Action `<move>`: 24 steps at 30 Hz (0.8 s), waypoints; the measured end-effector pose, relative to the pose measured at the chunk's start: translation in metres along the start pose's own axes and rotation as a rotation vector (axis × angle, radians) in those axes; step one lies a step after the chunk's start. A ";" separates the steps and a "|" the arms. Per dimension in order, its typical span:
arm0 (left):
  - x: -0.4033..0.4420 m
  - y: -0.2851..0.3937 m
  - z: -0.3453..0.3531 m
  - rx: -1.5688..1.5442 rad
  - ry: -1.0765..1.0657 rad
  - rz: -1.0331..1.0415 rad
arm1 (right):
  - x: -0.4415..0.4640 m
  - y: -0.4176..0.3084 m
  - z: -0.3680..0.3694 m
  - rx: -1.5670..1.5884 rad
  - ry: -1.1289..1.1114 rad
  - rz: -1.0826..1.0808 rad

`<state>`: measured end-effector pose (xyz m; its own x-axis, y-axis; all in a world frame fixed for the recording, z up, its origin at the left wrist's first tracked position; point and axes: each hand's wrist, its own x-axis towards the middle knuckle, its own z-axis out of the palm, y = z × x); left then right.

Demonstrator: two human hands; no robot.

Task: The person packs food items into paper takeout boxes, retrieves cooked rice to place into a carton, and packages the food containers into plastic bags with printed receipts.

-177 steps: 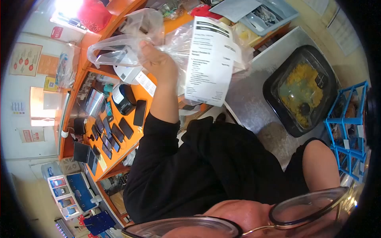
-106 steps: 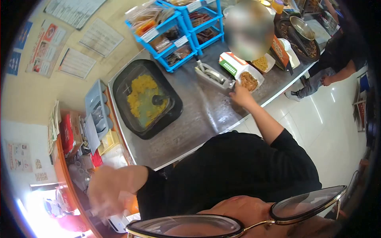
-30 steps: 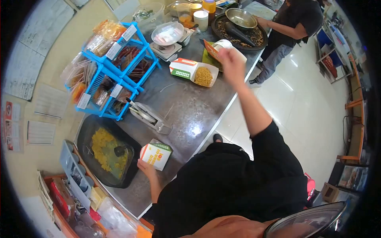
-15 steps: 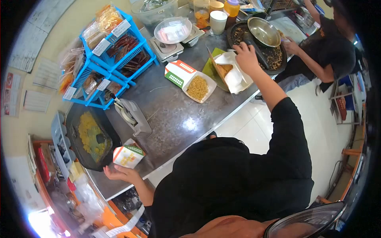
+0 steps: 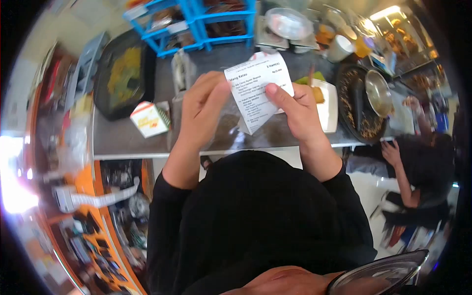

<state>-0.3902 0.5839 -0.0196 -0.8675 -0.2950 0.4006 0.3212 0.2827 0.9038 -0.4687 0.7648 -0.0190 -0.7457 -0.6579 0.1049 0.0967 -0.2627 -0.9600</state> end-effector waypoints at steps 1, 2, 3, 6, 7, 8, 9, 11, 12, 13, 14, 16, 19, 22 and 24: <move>-0.004 0.002 -0.003 -0.010 0.022 -0.086 | -0.001 0.003 0.009 0.046 -0.041 0.021; -0.007 0.003 -0.006 -0.078 0.077 -0.090 | -0.002 0.004 0.015 0.087 -0.078 0.032; -0.009 0.003 -0.008 -0.149 0.123 -0.090 | -0.002 0.005 0.019 0.127 -0.105 0.039; -0.016 -0.001 -0.021 -0.224 0.220 -0.106 | 0.001 0.018 0.026 -0.028 -0.176 -0.002; -0.018 -0.003 -0.026 -0.225 0.245 -0.118 | 0.002 0.023 0.029 -0.051 -0.190 0.025; -0.020 -0.003 -0.032 -0.230 0.247 -0.134 | 0.003 0.024 0.034 -0.032 -0.194 0.075; -0.021 -0.002 -0.038 -0.235 0.249 -0.149 | 0.004 0.024 0.040 -0.013 -0.197 0.124; -0.023 -0.002 -0.049 -0.232 0.250 -0.167 | 0.009 0.026 0.050 0.012 -0.209 0.191; -0.024 -0.004 -0.057 -0.226 0.249 -0.169 | 0.011 0.029 0.055 0.016 -0.216 0.208; -0.025 -0.005 -0.065 -0.220 0.247 -0.170 | 0.014 0.032 0.061 0.020 -0.223 0.224; -0.026 -0.006 -0.072 -0.212 0.255 -0.167 | 0.017 0.035 0.067 0.016 -0.228 0.198; -0.028 -0.009 -0.085 -0.198 0.265 -0.164 | 0.023 0.042 0.082 0.009 -0.233 0.147; -0.031 -0.016 -0.109 -0.169 0.152 -0.252 | 0.031 0.057 0.102 0.005 -0.155 0.041; -0.030 -0.038 -0.136 0.063 0.165 -0.022 | 0.050 0.089 0.111 0.082 -0.114 0.070; -0.027 -0.047 -0.173 0.407 0.148 -0.018 | 0.075 0.149 0.099 -0.053 0.028 0.146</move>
<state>-0.3162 0.4207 -0.0467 -0.7981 -0.4224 0.4297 0.1049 0.6049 0.7894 -0.4447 0.6066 -0.1285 -0.7443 -0.6665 -0.0436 0.1710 -0.1271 -0.9770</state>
